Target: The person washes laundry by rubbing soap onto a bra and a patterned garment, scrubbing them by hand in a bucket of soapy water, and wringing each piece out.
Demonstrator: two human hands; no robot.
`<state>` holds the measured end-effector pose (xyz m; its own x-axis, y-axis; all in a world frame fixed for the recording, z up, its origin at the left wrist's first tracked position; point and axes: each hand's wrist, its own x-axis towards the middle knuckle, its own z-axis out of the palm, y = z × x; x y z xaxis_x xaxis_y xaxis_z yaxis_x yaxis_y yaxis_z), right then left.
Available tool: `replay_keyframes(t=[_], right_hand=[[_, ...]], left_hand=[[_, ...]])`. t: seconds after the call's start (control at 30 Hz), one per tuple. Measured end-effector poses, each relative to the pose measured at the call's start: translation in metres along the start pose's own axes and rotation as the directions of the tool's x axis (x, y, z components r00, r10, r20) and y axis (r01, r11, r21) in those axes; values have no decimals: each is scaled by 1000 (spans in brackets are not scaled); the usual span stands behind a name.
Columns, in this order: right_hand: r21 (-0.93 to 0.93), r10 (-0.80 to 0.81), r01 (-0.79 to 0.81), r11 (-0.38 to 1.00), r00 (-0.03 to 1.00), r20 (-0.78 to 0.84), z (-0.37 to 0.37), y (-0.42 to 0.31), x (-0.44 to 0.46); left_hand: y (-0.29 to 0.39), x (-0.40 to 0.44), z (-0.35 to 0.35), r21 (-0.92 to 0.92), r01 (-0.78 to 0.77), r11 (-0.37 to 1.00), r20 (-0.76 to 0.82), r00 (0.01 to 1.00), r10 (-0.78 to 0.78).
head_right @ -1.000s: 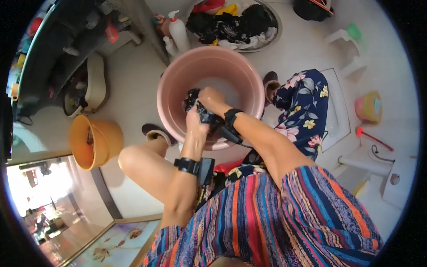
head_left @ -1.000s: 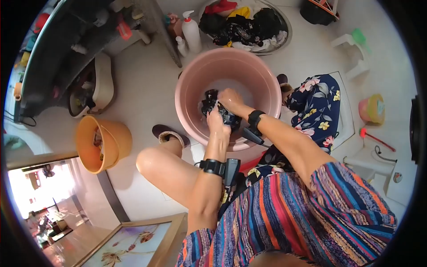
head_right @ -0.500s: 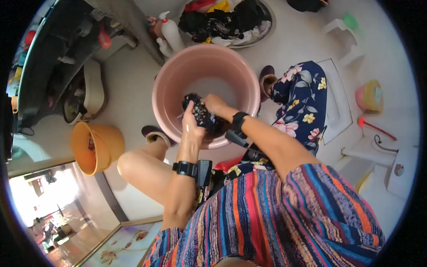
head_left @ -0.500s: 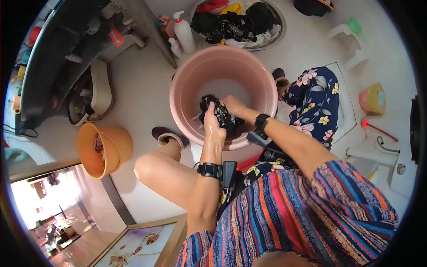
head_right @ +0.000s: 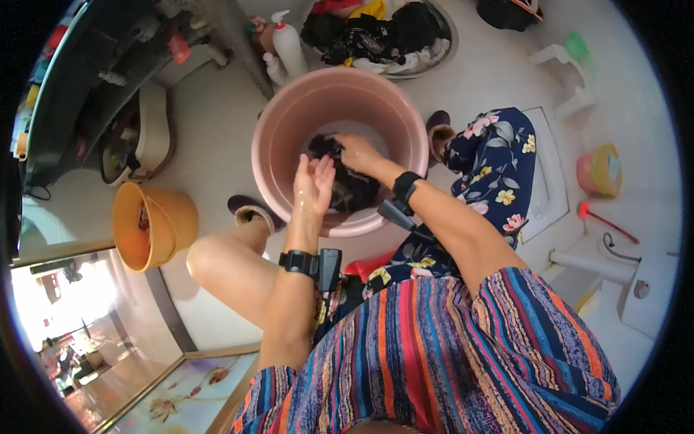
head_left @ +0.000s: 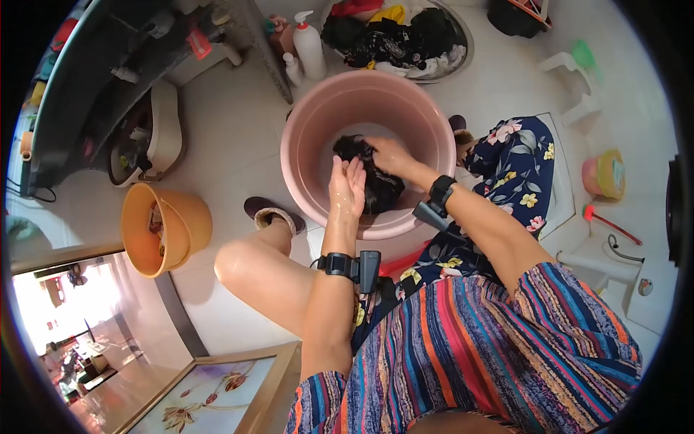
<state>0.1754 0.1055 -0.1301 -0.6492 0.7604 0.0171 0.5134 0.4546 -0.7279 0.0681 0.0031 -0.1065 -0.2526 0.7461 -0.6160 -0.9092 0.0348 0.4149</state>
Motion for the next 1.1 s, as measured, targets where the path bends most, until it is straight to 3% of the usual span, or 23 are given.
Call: replay_keyframes(t=[0.07, 0.13, 0.17, 0.2, 0.27, 0.3, 0.33, 0.37, 0.4, 0.47, 0.53, 0.57, 0.6, 0.67, 0.73, 0.8, 0.83, 0.87, 0.93, 0.97, 1.0, 1.07, 1.1], right_hand=[[14, -235, 235, 972, 972, -5, 11, -12, -8], [175, -129, 122, 977, 991, 32, 28, -27, -24], [172, -79, 67, 983, 995, 60, 27, -54, -37], [165, -24, 9, 986, 996, 87, 24, -78, -48], [217, 49, -55, 975, 998, 32, 24, -88, -56], [244, -7, -7, 970, 998, 57, 19, -96, -55], [272, -58, 33, 962, 995, 85, 11, -107, -58], [330, -165, 145, 933, 986, 32, -2, -126, -62], [268, -154, 149, 952, 988, -1, -2, -141, -65], [126, -125, 121, 985, 992, 29, 1, -140, -52], [-142, 37, -47, 989, 997, -75, 17, -99, -15], [-88, 132, -139, 986, 988, -79, 13, -75, 0], [-39, 221, -225, 974, 972, -85, 5, -54, 8], [-72, 315, -317, 946, 948, -42, 2, -49, 7], [-145, 408, -400, 905, 913, 23, -11, -32, -1], [366, 116, -303, 880, 884, 452, -27, -14, -2], [427, 252, -503, 751, 816, 520, -51, -40, -10], [424, 259, -504, 752, 818, 513, -53, -35, -8], [659, 226, -707, 258, 707, 670, -58, -31, -2], [687, 140, -699, 199, 714, 686, -55, -36, -1], [687, 136, -700, 196, 713, 688, -52, -37, 0], [614, 118, -686, 390, 699, 706, -47, -41, 4], [690, 150, -614, 384, 779, 609, -45, -43, 2]], left_hand=[[-11, 21, -12, -97, 112, 989, -211, 969, -130], [-22, 40, -42, -61, 100, 993, 11, 995, -99], [-8, 19, -25, -30, 219, 975, -114, 969, -221], [-9, 32, -48, 132, 125, 983, -7, 992, -125], [13, 14, -22, 6, 387, 922, -181, 907, -380], [19, -2, -14, 8, 383, 924, -177, 910, -376], [20, -26, -15, 135, 111, 985, 75, 990, -122], [14, -31, -16, 161, -61, 985, 187, 982, 31], [8, -35, -17, 154, -234, 960, 291, 939, 182], [1, -18, -5, 122, -147, 981, 195, 973, 122], [3, 0, 6, 55, 11, 998, -17, 1000, -10], [1, 2, 6, 17, 86, 996, -119, 989, -84], [-8, 8, 4, -179, 217, 959, 39, 976, -214], [-4, -5, 16, -1, 121, 993, -66, 990, -121], [10, -7, 24, 79, 149, 986, -5, 989, -149], [28, -15, 27, 169, 157, 973, 47, 985, -167], [33, -20, 32, 249, 164, 954, 119, 973, -198], [34, -22, 35, 331, 169, 928, 192, 951, -241], [33, -22, 38, 414, 150, 898, 218, 942, -257], [32, -24, 40, 456, 28, 889, 221, 965, -144], [33, -27, 41, 499, -92, 861, 228, 973, -28], [54, -27, 34, 444, -59, 894, 253, 966, -61], [62, -27, 31, 433, -111, 894, 263, 965, -8]])
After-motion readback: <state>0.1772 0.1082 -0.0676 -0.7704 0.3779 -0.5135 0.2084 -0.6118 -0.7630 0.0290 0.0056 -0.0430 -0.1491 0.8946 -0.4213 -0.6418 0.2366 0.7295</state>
